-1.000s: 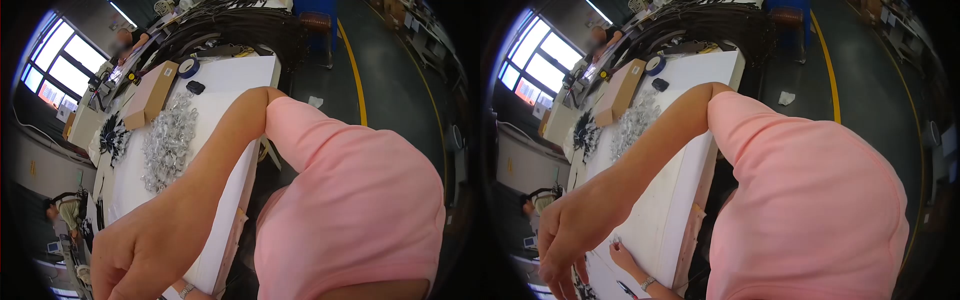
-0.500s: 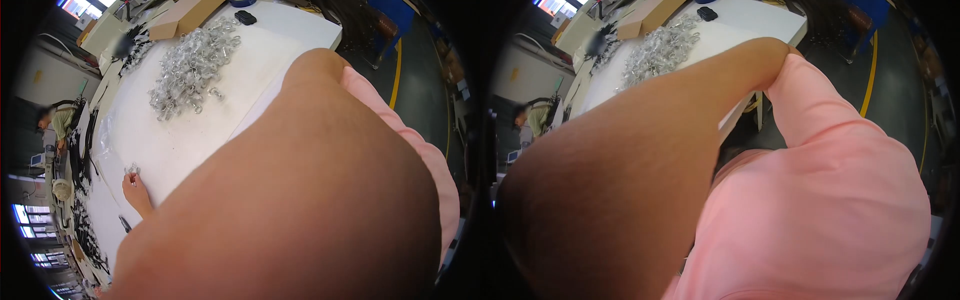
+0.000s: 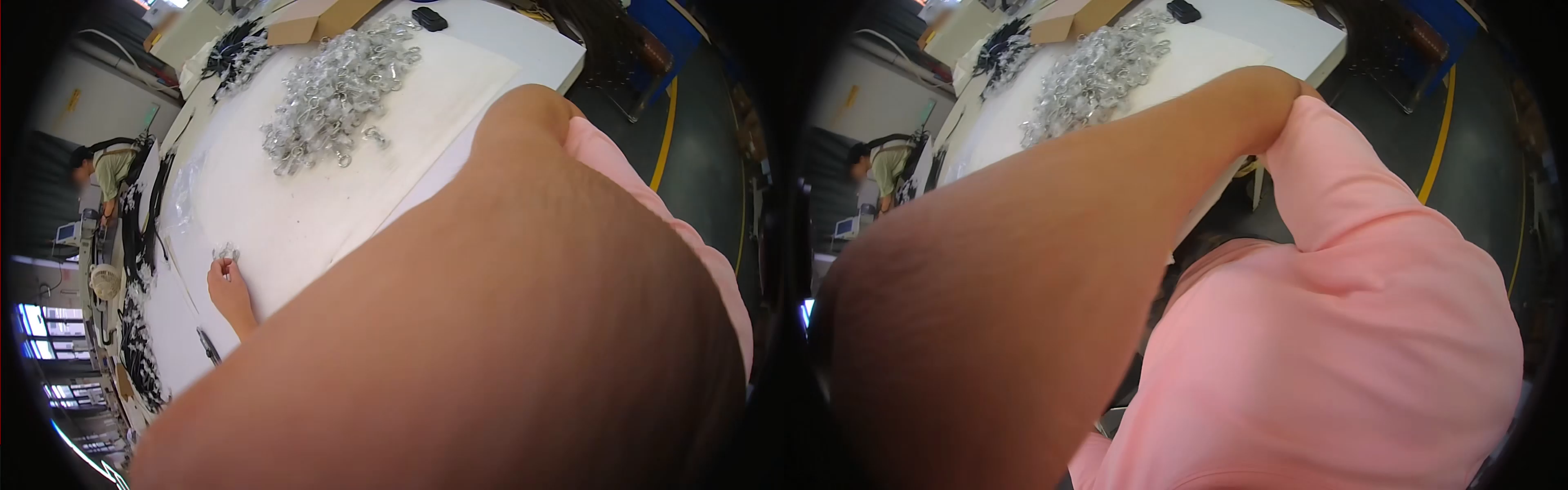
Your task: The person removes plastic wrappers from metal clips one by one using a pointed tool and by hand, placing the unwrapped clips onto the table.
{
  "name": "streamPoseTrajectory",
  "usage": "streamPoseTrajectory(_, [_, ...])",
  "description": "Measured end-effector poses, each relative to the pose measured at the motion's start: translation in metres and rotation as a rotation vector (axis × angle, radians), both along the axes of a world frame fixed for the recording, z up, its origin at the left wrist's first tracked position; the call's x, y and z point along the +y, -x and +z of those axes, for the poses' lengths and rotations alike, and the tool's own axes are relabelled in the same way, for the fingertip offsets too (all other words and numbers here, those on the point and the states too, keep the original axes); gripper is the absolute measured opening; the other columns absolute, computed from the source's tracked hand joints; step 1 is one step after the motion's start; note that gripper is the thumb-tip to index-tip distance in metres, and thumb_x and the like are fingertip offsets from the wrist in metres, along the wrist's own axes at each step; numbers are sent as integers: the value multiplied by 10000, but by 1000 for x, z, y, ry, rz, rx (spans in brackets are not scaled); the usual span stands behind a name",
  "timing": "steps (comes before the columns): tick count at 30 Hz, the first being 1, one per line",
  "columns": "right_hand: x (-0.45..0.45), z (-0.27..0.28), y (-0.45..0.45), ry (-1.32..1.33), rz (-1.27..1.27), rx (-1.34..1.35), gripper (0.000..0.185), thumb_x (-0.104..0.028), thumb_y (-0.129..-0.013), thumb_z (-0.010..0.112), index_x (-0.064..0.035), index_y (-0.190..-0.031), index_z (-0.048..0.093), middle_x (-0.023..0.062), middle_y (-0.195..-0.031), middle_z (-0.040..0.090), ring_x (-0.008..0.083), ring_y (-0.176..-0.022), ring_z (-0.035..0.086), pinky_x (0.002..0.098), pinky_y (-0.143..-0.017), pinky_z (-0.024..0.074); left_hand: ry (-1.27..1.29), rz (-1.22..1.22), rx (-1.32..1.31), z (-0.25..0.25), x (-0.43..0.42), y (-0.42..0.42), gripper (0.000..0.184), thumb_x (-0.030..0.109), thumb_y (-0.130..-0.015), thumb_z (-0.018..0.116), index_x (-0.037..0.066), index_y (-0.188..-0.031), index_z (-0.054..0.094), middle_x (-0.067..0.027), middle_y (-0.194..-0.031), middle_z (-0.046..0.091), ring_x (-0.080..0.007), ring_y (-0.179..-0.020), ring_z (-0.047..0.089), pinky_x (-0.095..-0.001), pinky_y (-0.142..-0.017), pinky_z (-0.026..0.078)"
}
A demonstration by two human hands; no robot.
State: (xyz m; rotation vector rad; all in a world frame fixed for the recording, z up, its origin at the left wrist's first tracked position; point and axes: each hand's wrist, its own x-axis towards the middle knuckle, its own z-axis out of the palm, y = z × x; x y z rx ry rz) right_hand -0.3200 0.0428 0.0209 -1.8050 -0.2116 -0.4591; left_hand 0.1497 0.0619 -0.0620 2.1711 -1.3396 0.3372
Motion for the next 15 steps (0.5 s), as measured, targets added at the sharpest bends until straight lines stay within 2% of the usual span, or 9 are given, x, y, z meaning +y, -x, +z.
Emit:
streamPoseTrajectory(3, [8, -1, -2, -7, -2, -5, 251, -240, -1032, 703, -12, -1092, 791, 93, -987, 798, 181, -919, 723, 342, -818, 564, -36, 24, 9, 2, 21, 5, 145, 138, -985, 672, 25, -1070, 705, -113, -1032, 730, -278, -971, 685, -412, -888, 530])
streamPoseTrajectory(6, [5, 2, -2, -4, -41, -9, 250, -238, -1032, 702, -12, -1092, 791, 93, -990, 799, 181, -921, 723, 341, -819, 564, -81, 3, 10, -4, 6, -6, 147, 139, -984, 668, 26, -1070, 709, -113, -1028, 731, -279, -959, 687, -419, -879, 531])
streamPoseTrajectory(9, [5, 1, -2, 3, -53, -23, 250, -236, -1032, 701, -11, -1092, 791, 94, -993, 799, 181, -923, 724, 341, -821, 564, -23, -12, -37, -8, 8, -9, 152, 149, -989, 684, 32, -1082, 710, -107, -1029, 719, -278, -927, 687, -415, -860, 538])
streamPoseTrajectory(15, [10, 2, -1, 14, -98, -42, 248, -233, -1033, 700, -10, -1093, 791, 95, -998, 800, 181, -927, 725, 339, -824, 565, -45, -78, -12, 7, 5, 8, 180, 149, -998, 661, -18, -1054, 696, -163, -1010, 742, -309, -939, 703, -403, -872, 544])
